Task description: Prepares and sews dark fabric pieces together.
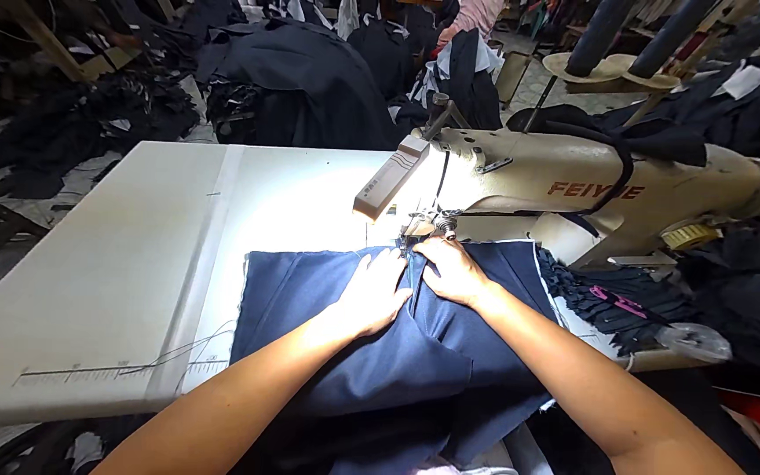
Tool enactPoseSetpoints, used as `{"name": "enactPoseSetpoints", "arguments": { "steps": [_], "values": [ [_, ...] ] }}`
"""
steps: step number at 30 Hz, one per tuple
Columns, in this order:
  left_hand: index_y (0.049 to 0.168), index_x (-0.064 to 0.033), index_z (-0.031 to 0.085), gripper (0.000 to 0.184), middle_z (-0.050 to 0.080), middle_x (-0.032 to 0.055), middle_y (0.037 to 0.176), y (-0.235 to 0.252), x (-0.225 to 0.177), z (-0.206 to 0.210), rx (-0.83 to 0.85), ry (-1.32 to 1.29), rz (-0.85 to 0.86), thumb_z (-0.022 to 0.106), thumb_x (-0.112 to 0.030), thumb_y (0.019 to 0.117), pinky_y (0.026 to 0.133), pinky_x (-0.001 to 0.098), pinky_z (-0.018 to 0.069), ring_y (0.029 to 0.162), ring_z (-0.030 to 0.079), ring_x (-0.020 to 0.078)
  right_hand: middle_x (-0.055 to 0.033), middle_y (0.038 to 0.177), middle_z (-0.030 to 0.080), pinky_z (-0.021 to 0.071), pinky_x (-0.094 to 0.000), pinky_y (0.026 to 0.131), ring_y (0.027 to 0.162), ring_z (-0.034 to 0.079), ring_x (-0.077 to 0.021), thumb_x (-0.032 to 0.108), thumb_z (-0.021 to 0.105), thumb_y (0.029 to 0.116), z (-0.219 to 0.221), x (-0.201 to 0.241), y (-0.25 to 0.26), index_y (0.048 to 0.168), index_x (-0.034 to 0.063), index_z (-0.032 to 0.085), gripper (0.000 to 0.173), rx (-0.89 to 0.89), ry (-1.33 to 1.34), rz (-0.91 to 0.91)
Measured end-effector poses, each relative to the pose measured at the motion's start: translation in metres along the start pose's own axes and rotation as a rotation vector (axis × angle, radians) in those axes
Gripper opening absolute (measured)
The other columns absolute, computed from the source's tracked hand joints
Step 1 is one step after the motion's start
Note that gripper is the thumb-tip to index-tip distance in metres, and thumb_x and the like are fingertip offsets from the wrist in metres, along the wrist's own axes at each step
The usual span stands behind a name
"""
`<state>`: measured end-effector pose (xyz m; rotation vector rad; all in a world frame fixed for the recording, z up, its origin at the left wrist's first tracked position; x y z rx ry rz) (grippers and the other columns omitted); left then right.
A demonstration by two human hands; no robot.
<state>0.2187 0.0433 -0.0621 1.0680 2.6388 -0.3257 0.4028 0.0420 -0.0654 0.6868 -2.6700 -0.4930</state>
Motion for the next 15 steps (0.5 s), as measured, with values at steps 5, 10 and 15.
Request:
{"name": "enactPoseSetpoints", "arguments": {
  "steps": [5, 10, 15],
  "values": [
    [0.148, -0.0091, 0.051, 0.05, 0.033, 0.0173, 0.165, -0.056, -0.004, -0.004, -0.135, -0.094, 0.098, 0.041, -0.036, 0.108, 0.121, 0.0661, 0.0199, 0.155, 0.026, 0.0346, -0.0198, 0.136, 0.062, 0.037, -0.0581, 0.113, 0.133, 0.054, -0.0363, 0.02, 0.053, 0.1038, -0.034, 0.032, -0.012, 0.14, 0.0072, 0.063, 0.039, 0.345, -0.065, 0.264],
    [0.12, -0.0105, 0.073, 0.034, 0.058, 0.014, 0.147, -0.154, 0.015, 0.003, -0.58, -0.207, 0.173, 0.052, -0.031, 0.1027, 0.115, 0.0545, 0.0402, 0.139, 0.053, 0.0276, -0.0037, 0.09, 0.076, 0.059, -0.0241, 0.081, 0.085, 0.071, -0.0057, 0.018, 0.062, 0.0969, -0.113, 0.106, -0.043, 0.097, 0.0045, 0.078, 0.021, -0.254, 0.292, -0.039],
    [0.106, -0.0032, 0.076, 0.027, 0.067, 0.0181, 0.132, -0.222, 0.03, 0.006, -0.778, -0.272, 0.006, 0.057, -0.022, 0.1002, 0.107, 0.0312, 0.0495, 0.126, 0.062, 0.0181, 0.0035, 0.116, 0.072, 0.0578, -0.0274, 0.097, 0.111, 0.067, -0.007, 0.029, 0.066, 0.0997, -0.213, 0.182, -0.043, 0.121, 0.0093, 0.069, 0.029, -0.626, 0.554, -0.394]
  ]
}}
Point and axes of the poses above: each hand's wrist, its own y-axis towards the middle knuckle, its own z-axis out of the palm, x = y × z, the point moved 3 cm from there along y, towards the middle knuckle
